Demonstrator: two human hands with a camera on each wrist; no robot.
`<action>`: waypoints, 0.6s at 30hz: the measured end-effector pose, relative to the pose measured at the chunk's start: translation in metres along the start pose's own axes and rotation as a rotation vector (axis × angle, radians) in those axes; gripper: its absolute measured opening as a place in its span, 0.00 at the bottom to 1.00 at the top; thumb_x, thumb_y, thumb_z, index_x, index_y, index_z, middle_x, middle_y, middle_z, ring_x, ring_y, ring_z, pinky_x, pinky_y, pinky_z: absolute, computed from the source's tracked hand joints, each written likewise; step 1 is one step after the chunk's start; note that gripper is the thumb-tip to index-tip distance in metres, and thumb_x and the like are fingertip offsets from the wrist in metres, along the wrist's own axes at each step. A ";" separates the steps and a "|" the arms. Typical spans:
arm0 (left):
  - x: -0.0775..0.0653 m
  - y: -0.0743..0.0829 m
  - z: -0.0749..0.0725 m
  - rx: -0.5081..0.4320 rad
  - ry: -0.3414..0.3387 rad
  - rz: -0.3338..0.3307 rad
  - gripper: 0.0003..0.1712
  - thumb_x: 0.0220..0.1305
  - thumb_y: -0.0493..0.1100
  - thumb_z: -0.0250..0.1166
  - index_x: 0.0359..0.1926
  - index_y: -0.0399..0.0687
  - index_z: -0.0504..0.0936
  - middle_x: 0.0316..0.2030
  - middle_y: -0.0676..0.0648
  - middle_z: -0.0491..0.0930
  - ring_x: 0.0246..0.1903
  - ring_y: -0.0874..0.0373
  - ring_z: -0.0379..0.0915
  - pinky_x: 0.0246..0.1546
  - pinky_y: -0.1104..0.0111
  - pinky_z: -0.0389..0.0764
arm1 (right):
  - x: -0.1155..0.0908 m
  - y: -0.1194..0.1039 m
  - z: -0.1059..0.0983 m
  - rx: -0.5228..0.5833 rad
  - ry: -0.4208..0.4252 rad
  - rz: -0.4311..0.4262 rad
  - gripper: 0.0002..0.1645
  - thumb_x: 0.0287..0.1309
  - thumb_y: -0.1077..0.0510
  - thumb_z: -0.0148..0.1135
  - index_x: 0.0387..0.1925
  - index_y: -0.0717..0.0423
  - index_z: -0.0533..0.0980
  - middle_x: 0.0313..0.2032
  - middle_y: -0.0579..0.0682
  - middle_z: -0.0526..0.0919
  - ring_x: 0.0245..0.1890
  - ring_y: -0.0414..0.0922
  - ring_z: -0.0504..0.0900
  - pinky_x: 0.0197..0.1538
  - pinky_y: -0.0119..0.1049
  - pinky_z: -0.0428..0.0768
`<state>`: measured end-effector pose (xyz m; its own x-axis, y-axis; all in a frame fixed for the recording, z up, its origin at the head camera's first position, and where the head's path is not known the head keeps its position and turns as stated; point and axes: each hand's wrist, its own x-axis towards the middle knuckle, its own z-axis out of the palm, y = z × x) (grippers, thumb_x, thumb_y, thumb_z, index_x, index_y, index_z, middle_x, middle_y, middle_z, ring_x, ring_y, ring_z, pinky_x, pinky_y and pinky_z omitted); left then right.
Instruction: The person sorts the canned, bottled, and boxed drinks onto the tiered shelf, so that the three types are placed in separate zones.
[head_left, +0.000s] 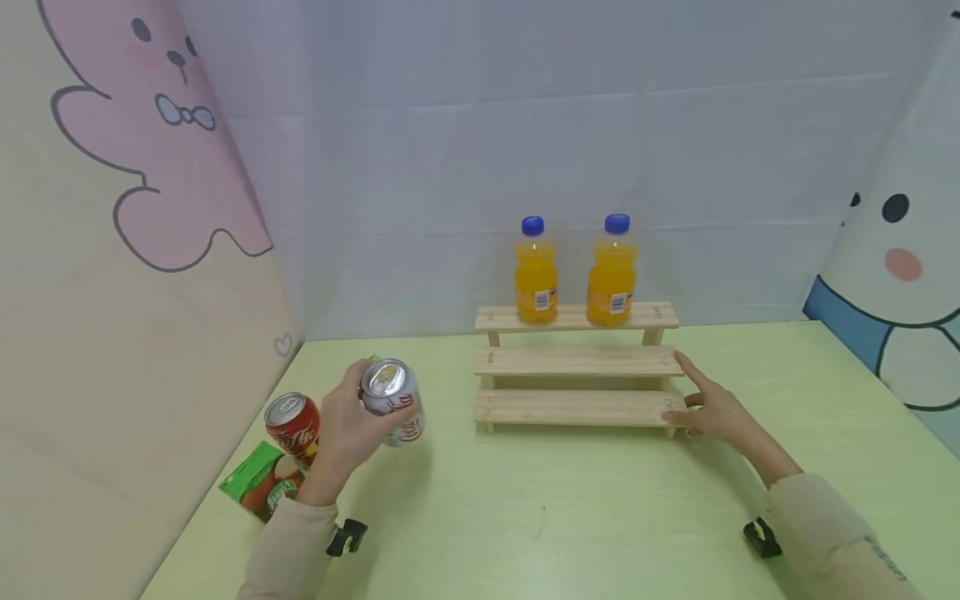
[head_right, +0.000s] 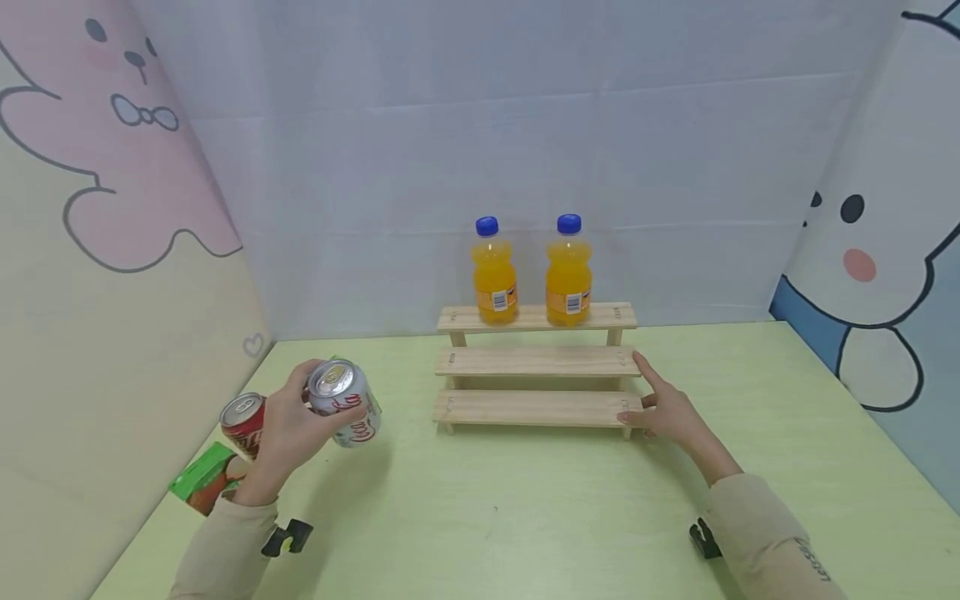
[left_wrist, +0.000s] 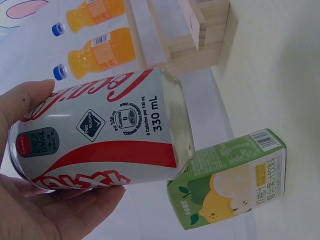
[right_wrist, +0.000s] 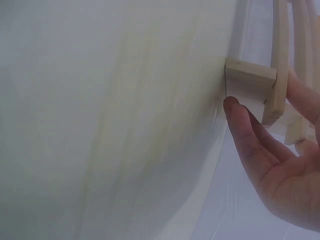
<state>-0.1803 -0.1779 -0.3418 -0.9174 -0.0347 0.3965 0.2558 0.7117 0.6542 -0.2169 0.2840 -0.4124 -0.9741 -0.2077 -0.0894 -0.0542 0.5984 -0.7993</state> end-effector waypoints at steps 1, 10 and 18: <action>0.000 0.001 0.001 -0.002 -0.001 0.012 0.42 0.39 0.42 0.76 0.56 0.36 0.65 0.44 0.36 0.77 0.42 0.45 0.76 0.37 0.53 0.79 | 0.000 0.000 0.000 0.000 -0.001 0.000 0.61 0.52 0.57 0.65 0.69 0.48 0.29 0.48 0.81 0.66 0.30 0.50 0.80 0.30 0.42 0.80; 0.004 0.010 0.008 -0.039 -0.065 0.059 0.38 0.39 0.43 0.76 0.51 0.41 0.67 0.42 0.41 0.78 0.41 0.48 0.77 0.36 0.56 0.80 | 0.000 0.001 -0.001 0.020 -0.004 -0.007 0.61 0.51 0.57 0.65 0.69 0.48 0.30 0.48 0.82 0.66 0.30 0.50 0.80 0.30 0.42 0.80; 0.007 0.017 0.016 -0.060 -0.082 0.066 0.40 0.36 0.42 0.77 0.52 0.39 0.68 0.41 0.42 0.78 0.40 0.49 0.76 0.36 0.57 0.79 | 0.002 0.003 -0.001 0.024 -0.002 -0.003 0.61 0.51 0.57 0.66 0.70 0.47 0.30 0.47 0.81 0.67 0.30 0.50 0.80 0.30 0.42 0.80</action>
<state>-0.1871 -0.1542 -0.3383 -0.9190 0.0703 0.3879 0.3324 0.6672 0.6666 -0.2186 0.2857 -0.4141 -0.9736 -0.2107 -0.0882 -0.0517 0.5792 -0.8135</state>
